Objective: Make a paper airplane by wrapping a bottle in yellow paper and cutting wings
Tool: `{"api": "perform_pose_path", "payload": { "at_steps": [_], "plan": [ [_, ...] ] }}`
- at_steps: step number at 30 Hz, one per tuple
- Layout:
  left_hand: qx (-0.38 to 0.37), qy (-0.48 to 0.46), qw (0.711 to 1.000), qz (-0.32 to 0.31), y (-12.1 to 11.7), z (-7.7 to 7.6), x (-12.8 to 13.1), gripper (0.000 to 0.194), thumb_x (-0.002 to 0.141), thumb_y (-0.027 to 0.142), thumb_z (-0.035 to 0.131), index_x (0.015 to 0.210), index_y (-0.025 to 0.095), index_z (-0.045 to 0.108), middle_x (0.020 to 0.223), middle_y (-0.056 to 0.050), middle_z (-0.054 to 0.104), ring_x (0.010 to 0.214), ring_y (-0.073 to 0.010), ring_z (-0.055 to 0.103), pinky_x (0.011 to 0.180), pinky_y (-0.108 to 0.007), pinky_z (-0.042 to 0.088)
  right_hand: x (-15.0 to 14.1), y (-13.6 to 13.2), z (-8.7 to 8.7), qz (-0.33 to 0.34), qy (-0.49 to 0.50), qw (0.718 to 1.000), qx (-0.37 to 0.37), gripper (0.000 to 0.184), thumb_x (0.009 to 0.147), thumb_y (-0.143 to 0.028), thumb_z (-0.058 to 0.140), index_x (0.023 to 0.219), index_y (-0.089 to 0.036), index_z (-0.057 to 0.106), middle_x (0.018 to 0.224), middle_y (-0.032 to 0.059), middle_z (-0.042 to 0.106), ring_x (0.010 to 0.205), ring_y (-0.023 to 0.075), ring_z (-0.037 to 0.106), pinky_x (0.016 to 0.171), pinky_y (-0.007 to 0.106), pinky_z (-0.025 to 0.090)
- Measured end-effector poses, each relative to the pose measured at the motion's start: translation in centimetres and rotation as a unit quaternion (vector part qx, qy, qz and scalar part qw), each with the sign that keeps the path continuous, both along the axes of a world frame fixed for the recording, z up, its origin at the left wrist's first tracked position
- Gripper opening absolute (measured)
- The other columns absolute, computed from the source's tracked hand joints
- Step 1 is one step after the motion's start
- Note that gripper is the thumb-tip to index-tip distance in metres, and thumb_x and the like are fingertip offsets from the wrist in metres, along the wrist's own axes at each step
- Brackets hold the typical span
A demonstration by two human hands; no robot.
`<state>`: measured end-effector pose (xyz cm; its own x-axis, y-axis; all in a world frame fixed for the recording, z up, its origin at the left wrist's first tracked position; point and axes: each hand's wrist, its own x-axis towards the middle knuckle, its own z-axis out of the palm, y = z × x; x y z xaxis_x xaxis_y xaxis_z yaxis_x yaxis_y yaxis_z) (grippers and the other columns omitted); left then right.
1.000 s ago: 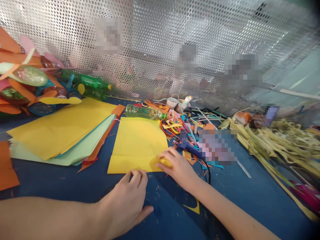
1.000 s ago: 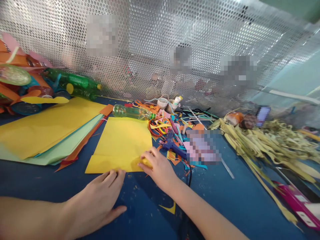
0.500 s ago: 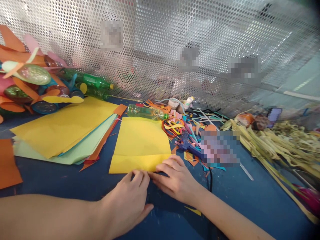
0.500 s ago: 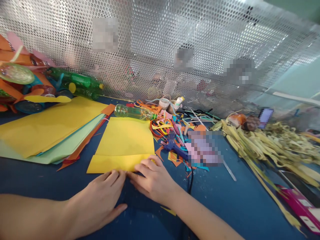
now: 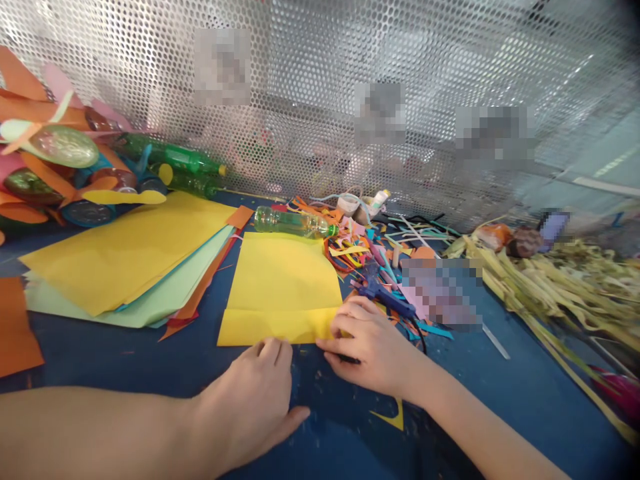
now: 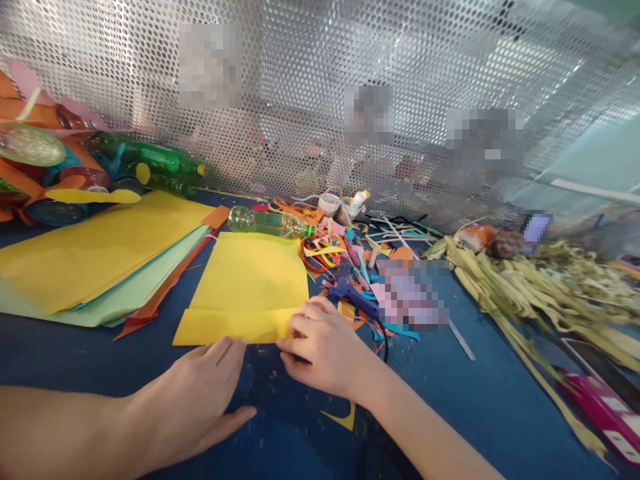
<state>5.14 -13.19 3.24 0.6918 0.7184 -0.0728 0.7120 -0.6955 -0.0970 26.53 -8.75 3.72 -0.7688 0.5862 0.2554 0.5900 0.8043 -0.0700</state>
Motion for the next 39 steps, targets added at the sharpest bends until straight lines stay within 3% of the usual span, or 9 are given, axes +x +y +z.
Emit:
{"api": "perform_pose_path", "payload": {
  "at_steps": [5, 10, 14, 24, 27, 30, 33, 35, 39],
  "plan": [
    [0.057, 0.023, 0.996, 0.07, -0.7, -0.1, -0.2, 0.04, 0.086, 0.038, 0.041, 0.081, 0.011, 0.07, 0.075, -0.014, 0.061, 0.071, -0.0254, 0.056, 0.059, -0.034, 0.048, 0.8, 0.2, 0.8, -0.02, -0.029, 0.999, -0.02, 0.016, 0.081, -0.027, 0.059, 0.08, -0.027, 0.075, 0.069, 0.0026, 0.061, 0.079, 0.0192, 0.053, 0.083, 0.04, 0.038],
    [0.191, 0.137, 0.964, 0.128, -1.9, -1.5, -0.5, 0.053, 0.083, 0.037, 0.04, 0.096, -0.005, 0.07, 0.087, -0.027, 0.067, 0.074, -0.0326, 0.063, 0.062, -0.039, 0.05, 1.5, 0.2, 1.6, -0.056, -0.069, 0.995, -0.053, 0.019, 0.08, -0.023, 0.058, 0.074, -0.028, 0.075, 0.06, 0.0023, 0.062, 0.073, 0.0191, 0.052, 0.071, 0.035, 0.04],
    [0.246, 0.177, 0.943, 0.137, -2.5, -2.7, -0.7, 0.057, 0.082, 0.037, 0.041, 0.098, -0.01, 0.068, 0.091, -0.033, 0.067, 0.078, -0.0356, 0.065, 0.063, -0.039, 0.051, 1.8, 0.2, 2.0, -0.076, -0.08, 0.991, -0.072, 0.023, 0.079, -0.02, 0.055, 0.072, -0.028, 0.075, 0.054, 0.0019, 0.06, 0.067, 0.019, 0.05, 0.062, 0.032, 0.039],
    [0.227, 0.233, 0.934, 0.147, -2.2, -2.9, -1.2, 0.061, 0.088, 0.038, 0.034, 0.093, -0.011, 0.069, 0.083, -0.033, 0.067, 0.074, -0.0371, 0.066, 0.06, -0.04, 0.051, 2.1, 0.0, 2.4, -0.114, -0.081, 0.986, -0.089, 0.026, 0.076, -0.016, 0.057, 0.054, -0.023, 0.068, 0.047, 0.0011, 0.052, 0.059, 0.0165, 0.05, 0.051, 0.028, 0.032],
    [0.214, 0.22, 0.943, 0.132, -2.1, -2.9, -1.4, 0.057, 0.088, 0.04, 0.036, 0.103, -0.005, 0.068, 0.085, -0.031, 0.068, 0.074, -0.0362, 0.067, 0.06, -0.04, 0.052, 2.3, 0.2, 2.2, -0.112, -0.074, 0.987, -0.094, 0.027, 0.075, -0.015, 0.057, 0.05, -0.022, 0.065, 0.047, 0.0008, 0.052, 0.06, 0.0162, 0.05, 0.052, 0.028, 0.033],
    [0.201, 0.192, 0.952, 0.132, -2.3, -3.0, -1.3, 0.055, 0.084, 0.04, 0.049, 0.129, 0.01, 0.054, 0.087, -0.028, 0.07, 0.074, -0.0394, 0.068, 0.059, -0.043, 0.052, 1.8, 0.3, 1.5, -0.087, -0.035, 0.991, -0.097, 0.022, 0.08, -0.015, 0.055, 0.065, -0.021, 0.07, 0.059, 0.0025, 0.061, 0.069, 0.0175, 0.053, 0.063, 0.029, 0.041],
    [0.167, 0.159, 0.963, 0.137, -2.6, -3.0, -1.0, 0.065, 0.079, 0.04, 0.059, 0.138, 0.023, 0.038, 0.09, -0.028, 0.07, 0.077, -0.044, 0.067, 0.058, -0.048, 0.051, 0.6, 0.0, 0.4, -0.054, 0.019, 0.994, -0.097, 0.026, 0.086, -0.018, 0.05, 0.105, -0.022, 0.068, 0.09, 0.006, 0.067, 0.086, 0.019, 0.055, 0.077, 0.033, 0.045],
    [0.129, 0.134, 0.972, 0.146, -2.7, -2.7, -0.9, 0.065, 0.078, 0.038, 0.06, 0.138, 0.024, 0.037, 0.092, -0.029, 0.069, 0.079, -0.0458, 0.067, 0.057, -0.05, 0.052, -0.4, -0.4, -0.4, -0.037, 0.021, 0.994, -0.099, 0.035, 0.09, -0.02, 0.048, 0.122, -0.026, 0.058, 0.102, 0.0072, 0.063, 0.092, 0.0196, 0.054, 0.082, 0.035, 0.045],
    [0.057, 0.096, 0.979, 0.172, -2.4, -1.9, -0.8, 0.061, 0.079, 0.036, 0.06, 0.134, 0.018, 0.042, 0.095, -0.032, 0.067, 0.083, -0.0488, 0.065, 0.058, -0.052, 0.052, -1.3, -0.9, -1.2, -0.036, -0.01, 0.997, -0.072, 0.034, 0.092, -0.031, 0.048, 0.126, -0.033, 0.055, 0.101, 0.0076, 0.059, 0.093, 0.0221, 0.053, 0.083, 0.04, 0.044]
  ]
}}
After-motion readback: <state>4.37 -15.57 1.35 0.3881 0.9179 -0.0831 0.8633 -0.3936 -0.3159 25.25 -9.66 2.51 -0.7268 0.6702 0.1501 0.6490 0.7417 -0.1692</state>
